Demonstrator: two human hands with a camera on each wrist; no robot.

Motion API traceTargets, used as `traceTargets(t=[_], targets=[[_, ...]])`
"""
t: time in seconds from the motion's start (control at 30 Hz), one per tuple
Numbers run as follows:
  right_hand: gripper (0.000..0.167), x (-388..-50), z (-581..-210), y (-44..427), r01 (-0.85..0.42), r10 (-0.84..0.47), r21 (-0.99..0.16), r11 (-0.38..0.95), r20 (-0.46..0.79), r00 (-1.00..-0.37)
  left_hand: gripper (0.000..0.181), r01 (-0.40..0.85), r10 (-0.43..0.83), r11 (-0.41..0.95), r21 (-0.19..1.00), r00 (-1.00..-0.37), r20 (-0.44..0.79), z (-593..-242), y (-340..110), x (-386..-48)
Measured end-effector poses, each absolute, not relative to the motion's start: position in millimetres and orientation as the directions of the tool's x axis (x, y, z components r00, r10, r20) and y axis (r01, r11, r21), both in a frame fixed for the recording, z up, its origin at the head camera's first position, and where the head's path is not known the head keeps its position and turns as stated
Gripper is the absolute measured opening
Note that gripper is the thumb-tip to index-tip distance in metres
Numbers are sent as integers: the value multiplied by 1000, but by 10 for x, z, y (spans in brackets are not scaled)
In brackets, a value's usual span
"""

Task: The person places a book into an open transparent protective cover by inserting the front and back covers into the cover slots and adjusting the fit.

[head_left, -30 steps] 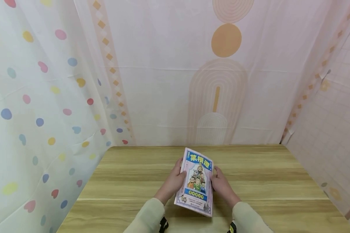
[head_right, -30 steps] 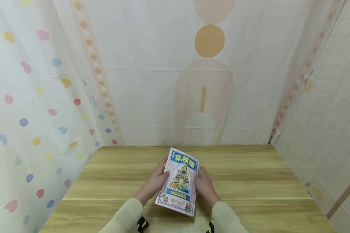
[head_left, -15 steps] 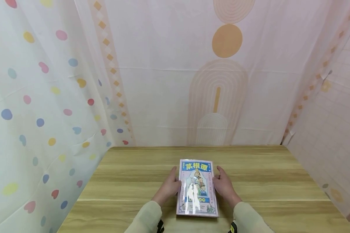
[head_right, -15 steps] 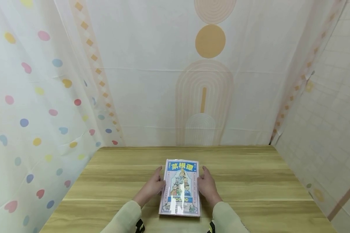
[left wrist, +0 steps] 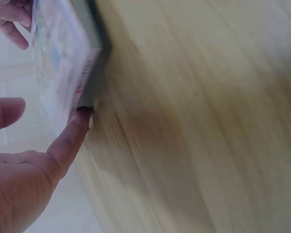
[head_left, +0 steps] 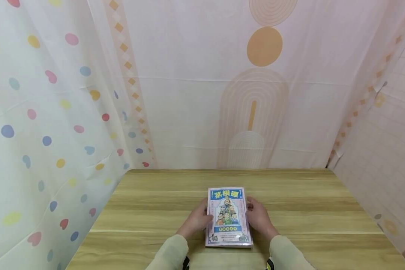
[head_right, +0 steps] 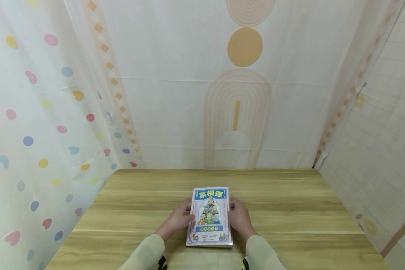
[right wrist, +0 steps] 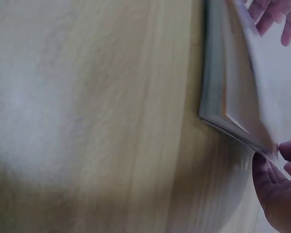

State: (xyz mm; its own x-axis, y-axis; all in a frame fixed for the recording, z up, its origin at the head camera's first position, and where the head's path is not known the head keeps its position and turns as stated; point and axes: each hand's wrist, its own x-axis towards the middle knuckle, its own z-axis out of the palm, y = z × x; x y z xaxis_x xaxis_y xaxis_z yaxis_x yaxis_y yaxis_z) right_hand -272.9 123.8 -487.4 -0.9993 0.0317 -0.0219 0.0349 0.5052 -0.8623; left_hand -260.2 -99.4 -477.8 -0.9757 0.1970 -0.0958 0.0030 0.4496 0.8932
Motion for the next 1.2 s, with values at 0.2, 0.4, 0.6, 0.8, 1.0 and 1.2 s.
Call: traceTargets(t=[0.2,0.4,0.6,0.8,1.0,1.2], targets=[[50,-2680,-4916,1226,-45,-62,-765,643,6,-998,66,61,241,538,841,-967,-84,-4828,-1026,-2583],[35,-2670,-4993,1212,-136,-129,-606,784,55,-990,72,183,331,723,666,-938,-102,-4890,-1027,-2568],[34,-2661,-5030,1204,-170,-154,-434,885,71,-986,74,223,339,830,511,-930,-143,-4948,-1014,-2557],[33,-2640,-5051,1221,-181,-163,-372,910,81,-983,73,204,331,834,512,-929,-168,-4947,-1018,-2529],[34,-2626,-5046,1246,-190,-169,-357,915,89,-982,72,212,336,833,512,-928,-163,-4924,-1017,-2501],[33,-2609,-5027,1262,-192,-169,-365,911,94,-981,68,214,326,843,494,-933,-151,-4875,-1029,-2472]])
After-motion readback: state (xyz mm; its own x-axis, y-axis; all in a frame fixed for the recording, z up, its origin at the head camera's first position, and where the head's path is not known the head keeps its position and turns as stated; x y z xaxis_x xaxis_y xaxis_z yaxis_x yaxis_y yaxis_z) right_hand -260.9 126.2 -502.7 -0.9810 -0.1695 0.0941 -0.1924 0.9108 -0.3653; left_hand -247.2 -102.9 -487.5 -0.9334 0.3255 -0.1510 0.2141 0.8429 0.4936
